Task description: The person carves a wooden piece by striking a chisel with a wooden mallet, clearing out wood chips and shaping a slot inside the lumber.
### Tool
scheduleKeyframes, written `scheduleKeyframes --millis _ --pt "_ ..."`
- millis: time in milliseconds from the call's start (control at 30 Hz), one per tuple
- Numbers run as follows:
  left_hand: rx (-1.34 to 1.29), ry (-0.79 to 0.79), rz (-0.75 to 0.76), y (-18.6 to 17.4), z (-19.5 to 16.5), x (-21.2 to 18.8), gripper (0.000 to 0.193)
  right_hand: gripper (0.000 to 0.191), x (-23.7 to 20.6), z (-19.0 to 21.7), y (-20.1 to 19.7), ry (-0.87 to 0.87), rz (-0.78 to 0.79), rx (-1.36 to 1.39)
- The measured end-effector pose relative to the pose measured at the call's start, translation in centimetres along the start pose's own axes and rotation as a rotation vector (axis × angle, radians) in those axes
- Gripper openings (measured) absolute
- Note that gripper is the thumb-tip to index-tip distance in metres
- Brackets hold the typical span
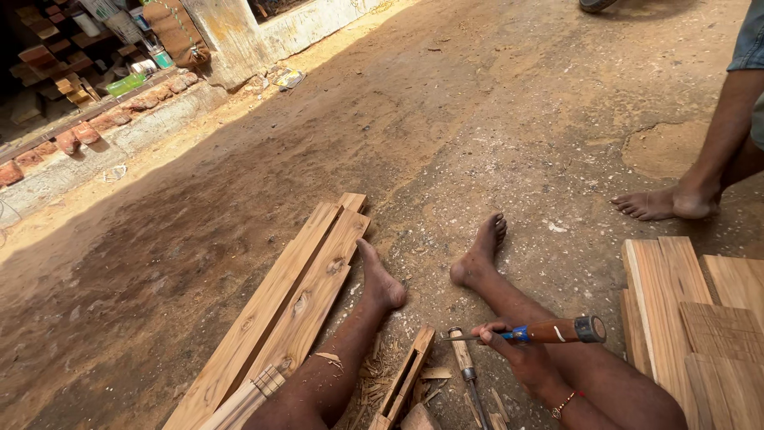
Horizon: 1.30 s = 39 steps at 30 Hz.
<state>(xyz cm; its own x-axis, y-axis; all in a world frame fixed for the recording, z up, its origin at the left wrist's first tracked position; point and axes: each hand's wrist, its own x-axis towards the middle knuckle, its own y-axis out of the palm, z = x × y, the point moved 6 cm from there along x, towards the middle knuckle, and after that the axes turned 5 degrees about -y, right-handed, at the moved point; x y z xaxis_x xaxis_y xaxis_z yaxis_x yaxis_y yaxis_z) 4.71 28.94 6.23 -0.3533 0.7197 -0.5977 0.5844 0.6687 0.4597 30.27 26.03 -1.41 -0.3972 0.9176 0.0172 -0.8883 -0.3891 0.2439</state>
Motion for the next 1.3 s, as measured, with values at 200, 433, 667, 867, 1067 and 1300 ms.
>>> scheduleKeyframes --millis 200,433,667,867,1067,1300 --pt "-0.006 0.002 0.026 -0.3 -0.6 -0.4 0.124 0.023 0.1 -0.2 0.1 -0.016 -0.007 0.031" --pt "-0.022 -0.055 0.012 -0.6 -0.5 -0.7 0.122 0.021 0.3 -0.4 0.3 -0.013 -0.007 0.133" --pt "-0.03 -0.037 -0.005 -0.7 -1.0 -0.8 0.122 0.023 0.5 -0.5 0.4 0.007 -0.021 0.088" --pt "-0.032 -0.03 0.016 -0.6 -1.6 -1.1 0.127 0.025 0.5 0.0 0.7 0.019 -0.028 0.038" --pt "-0.027 -0.018 0.041 -0.2 -1.9 -1.7 0.126 0.023 0.2 1.2 1.2 -0.051 -0.007 0.11" --pt "-0.029 -0.002 0.037 0.0 -2.1 -1.4 0.125 0.022 -0.2 1.5 1.1 -0.013 -0.018 0.097"
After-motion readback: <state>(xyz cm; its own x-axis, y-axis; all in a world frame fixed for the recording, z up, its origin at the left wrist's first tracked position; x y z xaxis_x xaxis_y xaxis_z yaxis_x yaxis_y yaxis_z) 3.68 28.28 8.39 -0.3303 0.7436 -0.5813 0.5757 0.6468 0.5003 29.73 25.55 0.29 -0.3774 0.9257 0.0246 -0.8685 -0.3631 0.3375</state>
